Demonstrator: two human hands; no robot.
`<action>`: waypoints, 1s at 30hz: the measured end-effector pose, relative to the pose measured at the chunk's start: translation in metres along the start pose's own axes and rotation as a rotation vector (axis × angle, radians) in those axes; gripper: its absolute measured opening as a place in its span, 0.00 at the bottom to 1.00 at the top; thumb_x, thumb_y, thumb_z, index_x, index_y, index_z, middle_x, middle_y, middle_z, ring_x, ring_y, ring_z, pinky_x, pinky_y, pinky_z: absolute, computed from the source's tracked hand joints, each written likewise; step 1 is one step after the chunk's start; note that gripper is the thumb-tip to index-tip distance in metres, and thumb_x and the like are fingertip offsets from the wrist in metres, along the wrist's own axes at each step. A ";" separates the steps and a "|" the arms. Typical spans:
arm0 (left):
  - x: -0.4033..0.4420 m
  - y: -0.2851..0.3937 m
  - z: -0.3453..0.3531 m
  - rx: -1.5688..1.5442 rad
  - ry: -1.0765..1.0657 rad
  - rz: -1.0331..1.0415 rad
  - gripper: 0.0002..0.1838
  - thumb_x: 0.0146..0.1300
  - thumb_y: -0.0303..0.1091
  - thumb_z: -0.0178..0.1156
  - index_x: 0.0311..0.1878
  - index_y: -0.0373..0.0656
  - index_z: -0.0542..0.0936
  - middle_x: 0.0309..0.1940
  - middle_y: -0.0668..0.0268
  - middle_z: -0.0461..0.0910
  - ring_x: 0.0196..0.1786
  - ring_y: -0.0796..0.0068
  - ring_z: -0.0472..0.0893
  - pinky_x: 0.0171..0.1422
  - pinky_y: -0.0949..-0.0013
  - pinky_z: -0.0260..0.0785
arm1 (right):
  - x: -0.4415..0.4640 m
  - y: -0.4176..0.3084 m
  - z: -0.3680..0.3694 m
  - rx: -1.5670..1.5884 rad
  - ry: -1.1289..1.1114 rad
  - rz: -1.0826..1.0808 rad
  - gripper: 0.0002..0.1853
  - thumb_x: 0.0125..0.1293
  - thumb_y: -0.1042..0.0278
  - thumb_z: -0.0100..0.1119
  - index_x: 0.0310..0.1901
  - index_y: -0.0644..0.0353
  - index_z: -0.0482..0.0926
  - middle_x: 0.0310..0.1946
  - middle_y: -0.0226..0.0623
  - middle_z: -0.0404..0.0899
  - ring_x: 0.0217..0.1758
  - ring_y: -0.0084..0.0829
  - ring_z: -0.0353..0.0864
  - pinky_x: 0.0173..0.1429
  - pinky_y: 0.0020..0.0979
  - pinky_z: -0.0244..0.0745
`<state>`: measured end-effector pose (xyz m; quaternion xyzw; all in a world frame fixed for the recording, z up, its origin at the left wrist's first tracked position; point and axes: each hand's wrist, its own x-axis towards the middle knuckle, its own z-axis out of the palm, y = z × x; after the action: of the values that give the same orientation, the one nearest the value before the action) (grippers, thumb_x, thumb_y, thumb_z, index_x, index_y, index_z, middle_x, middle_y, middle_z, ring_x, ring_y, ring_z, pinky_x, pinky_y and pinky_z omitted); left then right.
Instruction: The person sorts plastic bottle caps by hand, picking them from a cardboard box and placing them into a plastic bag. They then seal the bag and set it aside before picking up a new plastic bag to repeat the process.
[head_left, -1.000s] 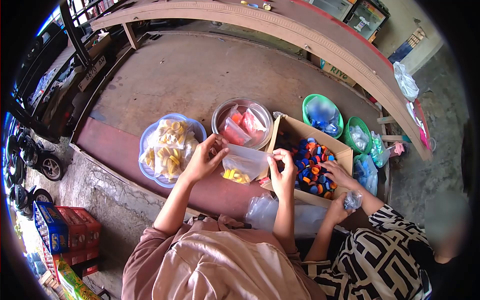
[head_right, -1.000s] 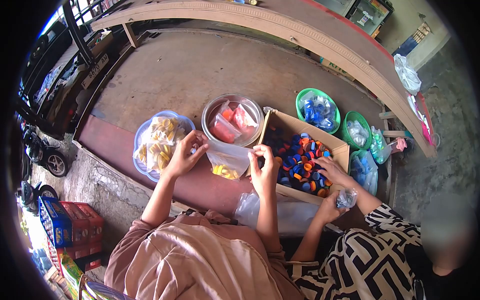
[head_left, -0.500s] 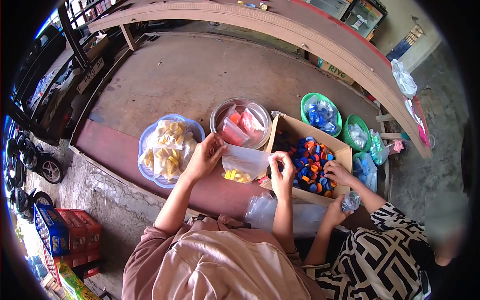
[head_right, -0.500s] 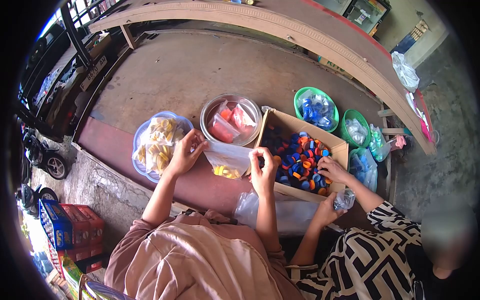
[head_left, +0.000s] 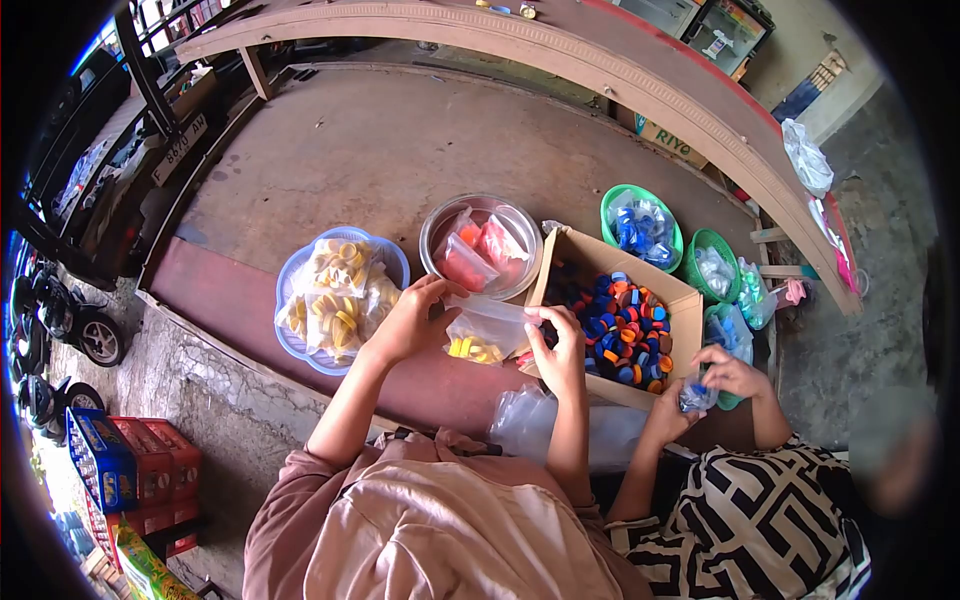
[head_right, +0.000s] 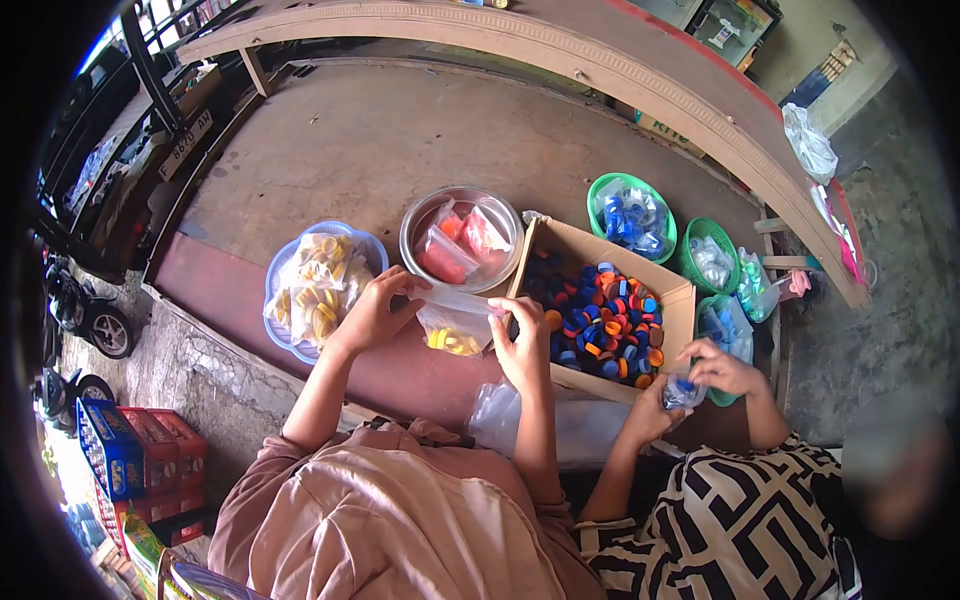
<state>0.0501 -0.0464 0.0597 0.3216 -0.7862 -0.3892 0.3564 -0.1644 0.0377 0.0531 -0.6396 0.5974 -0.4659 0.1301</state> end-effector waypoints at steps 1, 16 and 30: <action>-0.001 0.000 0.000 0.001 0.000 -0.008 0.09 0.55 0.25 0.60 0.41 0.37 0.78 0.35 0.60 0.74 0.38 0.67 0.74 0.44 0.68 0.68 | 0.000 0.000 0.000 -0.013 -0.003 -0.007 0.07 0.55 0.79 0.58 0.36 0.65 0.77 0.33 0.39 0.76 0.40 0.33 0.76 0.48 0.31 0.69; -0.005 -0.035 0.013 -0.244 -0.050 -0.210 0.09 0.65 0.31 0.53 0.46 0.38 0.74 0.30 0.70 0.75 0.32 0.83 0.70 0.39 0.76 0.64 | -0.015 0.039 0.015 0.428 -0.009 0.326 0.10 0.61 0.75 0.57 0.43 0.65 0.75 0.30 0.33 0.77 0.37 0.21 0.76 0.45 0.24 0.70; -0.006 -0.032 0.016 -0.044 0.021 0.004 0.07 0.59 0.28 0.57 0.41 0.40 0.78 0.33 0.64 0.76 0.36 0.73 0.76 0.39 0.72 0.66 | -0.017 0.023 0.010 0.067 -0.061 0.161 0.12 0.60 0.76 0.56 0.46 0.64 0.77 0.32 0.35 0.77 0.38 0.24 0.76 0.45 0.26 0.70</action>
<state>0.0478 -0.0512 0.0244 0.3161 -0.7742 -0.4026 0.3722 -0.1691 0.0430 0.0234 -0.5986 0.6268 -0.4540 0.2064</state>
